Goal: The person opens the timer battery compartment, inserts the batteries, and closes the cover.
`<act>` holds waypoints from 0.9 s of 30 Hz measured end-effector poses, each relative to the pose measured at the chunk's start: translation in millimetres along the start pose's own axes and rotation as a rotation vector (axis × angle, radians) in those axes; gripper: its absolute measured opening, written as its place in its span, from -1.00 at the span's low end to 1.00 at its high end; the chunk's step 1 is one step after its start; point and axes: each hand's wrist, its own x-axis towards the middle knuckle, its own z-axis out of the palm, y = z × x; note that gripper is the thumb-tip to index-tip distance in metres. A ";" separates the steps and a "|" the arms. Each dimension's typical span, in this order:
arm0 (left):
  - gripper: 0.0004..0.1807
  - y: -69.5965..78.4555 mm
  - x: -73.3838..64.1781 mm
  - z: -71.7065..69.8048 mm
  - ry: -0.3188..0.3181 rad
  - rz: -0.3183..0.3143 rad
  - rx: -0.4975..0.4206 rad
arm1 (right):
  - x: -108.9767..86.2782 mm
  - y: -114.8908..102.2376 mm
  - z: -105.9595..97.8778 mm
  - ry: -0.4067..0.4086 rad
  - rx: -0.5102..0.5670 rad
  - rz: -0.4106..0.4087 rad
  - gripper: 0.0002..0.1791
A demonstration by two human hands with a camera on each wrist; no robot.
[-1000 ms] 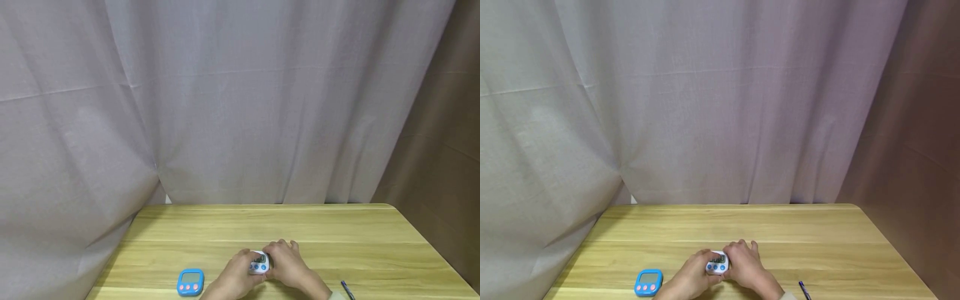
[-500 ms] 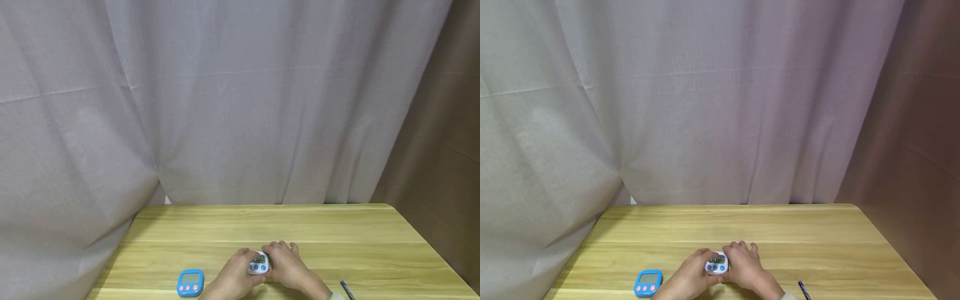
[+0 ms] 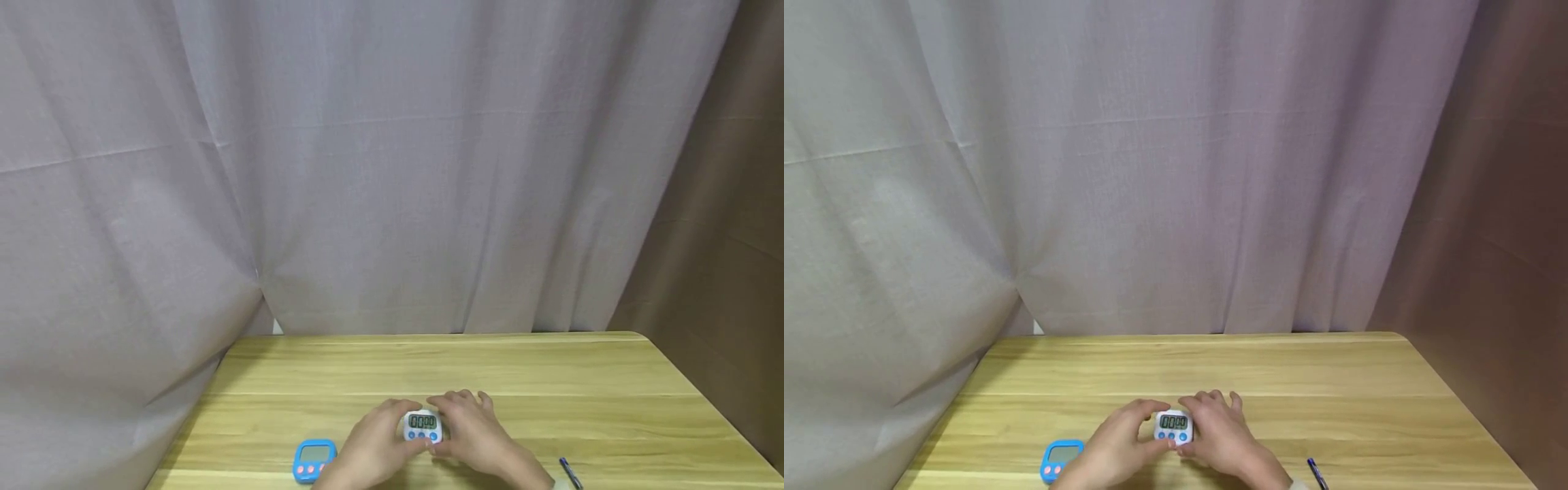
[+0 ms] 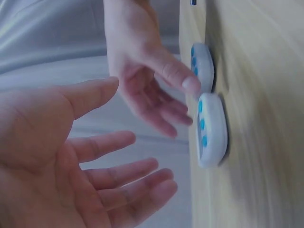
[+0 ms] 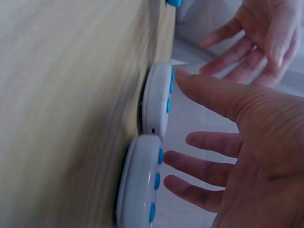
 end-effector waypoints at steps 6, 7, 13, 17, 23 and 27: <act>-0.33 -10.5 -5.6 -11.8 -0.004 -0.012 0.020 | -3.0 6.3 -3.3 0.001 0.064 0.018 -0.20; -0.32 -13.0 -6.8 -14.2 -0.011 -0.014 0.021 | -3.3 7.1 -3.4 -0.001 0.072 0.017 -0.20; -0.28 -31.2 -17.4 -29.6 -0.010 -0.047 0.070 | -3.1 8.8 -3.5 -0.010 0.095 -0.002 -0.21; -0.24 -43.3 -24.1 -38.5 0.001 -0.066 0.120 | -2.0 6.9 -3.3 0.007 0.089 -0.025 -0.22; -0.19 -56.0 -29.6 -47.3 0.001 -0.064 0.194 | -1.1 1.9 -1.9 0.027 0.068 -0.077 -0.27; -0.17 -62.7 -33.1 -50.5 -0.015 -0.050 0.228 | -1.5 -1.0 -1.6 0.036 0.064 -0.089 -0.29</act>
